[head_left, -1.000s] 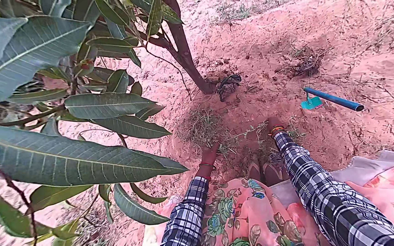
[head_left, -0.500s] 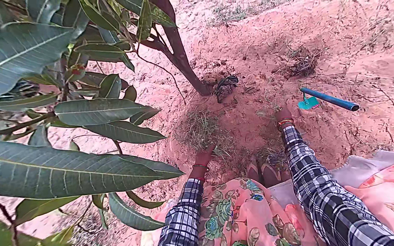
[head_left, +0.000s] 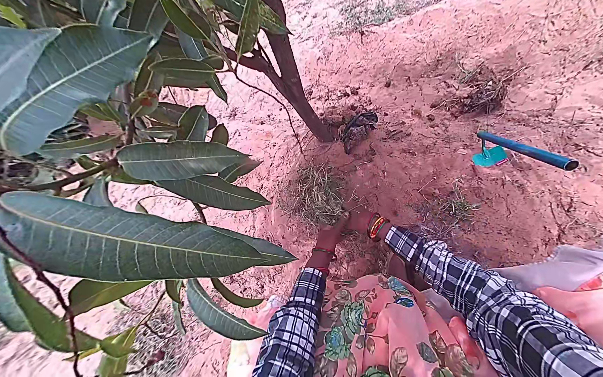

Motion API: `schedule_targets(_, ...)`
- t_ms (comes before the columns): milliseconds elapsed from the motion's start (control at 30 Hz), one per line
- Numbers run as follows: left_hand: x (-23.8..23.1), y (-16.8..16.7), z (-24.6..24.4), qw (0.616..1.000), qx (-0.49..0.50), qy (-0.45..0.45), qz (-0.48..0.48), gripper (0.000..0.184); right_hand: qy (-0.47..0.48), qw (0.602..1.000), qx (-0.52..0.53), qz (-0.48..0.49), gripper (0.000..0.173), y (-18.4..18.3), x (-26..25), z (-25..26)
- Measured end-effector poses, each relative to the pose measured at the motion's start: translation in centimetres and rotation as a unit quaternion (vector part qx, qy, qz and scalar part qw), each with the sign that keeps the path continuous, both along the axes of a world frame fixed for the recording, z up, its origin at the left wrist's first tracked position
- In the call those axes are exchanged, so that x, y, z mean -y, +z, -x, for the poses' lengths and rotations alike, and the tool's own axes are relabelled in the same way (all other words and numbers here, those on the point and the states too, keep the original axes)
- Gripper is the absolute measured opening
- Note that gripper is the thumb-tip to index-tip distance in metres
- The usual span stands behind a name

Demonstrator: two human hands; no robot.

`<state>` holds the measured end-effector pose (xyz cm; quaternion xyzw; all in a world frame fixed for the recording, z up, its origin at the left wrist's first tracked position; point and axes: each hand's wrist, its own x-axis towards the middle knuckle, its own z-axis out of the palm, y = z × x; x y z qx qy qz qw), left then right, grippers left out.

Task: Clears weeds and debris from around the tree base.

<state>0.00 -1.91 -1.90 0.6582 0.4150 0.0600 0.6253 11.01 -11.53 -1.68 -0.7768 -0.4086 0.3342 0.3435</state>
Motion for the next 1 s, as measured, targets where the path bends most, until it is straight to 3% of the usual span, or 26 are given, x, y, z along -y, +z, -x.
schedule_targets(167,-1.9,0.2,0.2,0.996,0.011,0.083,-0.028,0.057,0.010,0.997,-0.051,-0.056,0.057,-0.1,-0.6,0.3)
schedule_targets(333,-1.3,1.8,0.1,0.992,0.013,0.106,-0.069,0.048,-0.106,0.992,0.024,-0.065,0.024,-2.2,1.8,-4.6)
schedule_targets(433,-1.5,2.0,0.3,0.991,0.026,0.116,-0.065,0.046,-0.185,0.979,0.088,-0.009,0.022,-4.3,4.4,-8.7)
schedule_targets(533,-1.5,1.9,0.2,0.990,0.030,0.126,-0.055,0.043,-0.218,0.972,0.042,0.077,0.023,-8.2,7.7,-12.5)
schedule_targets(600,-1.3,1.9,0.0,0.990,0.031,0.132,-0.050,0.044,-0.188,0.975,0.012,0.115,0.022,-10.6,9.4,-13.4)
schedule_targets(700,-1.0,1.8,-0.2,0.988,0.044,0.133,-0.057,0.048,-0.106,0.973,0.027,0.202,0.030,-11.5,9.9,-13.0)
schedule_targets(867,-1.2,1.6,-0.1,0.982,0.092,0.140,-0.085,0.048,-0.132,0.965,0.032,0.224,0.038,-12.6,7.3,-10.5)
schedule_targets(1000,-1.1,1.3,-0.1,0.983,0.089,0.137,-0.085,0.050,-0.108,0.967,0.068,0.223,0.074,-16.7,6.0,-8.4)
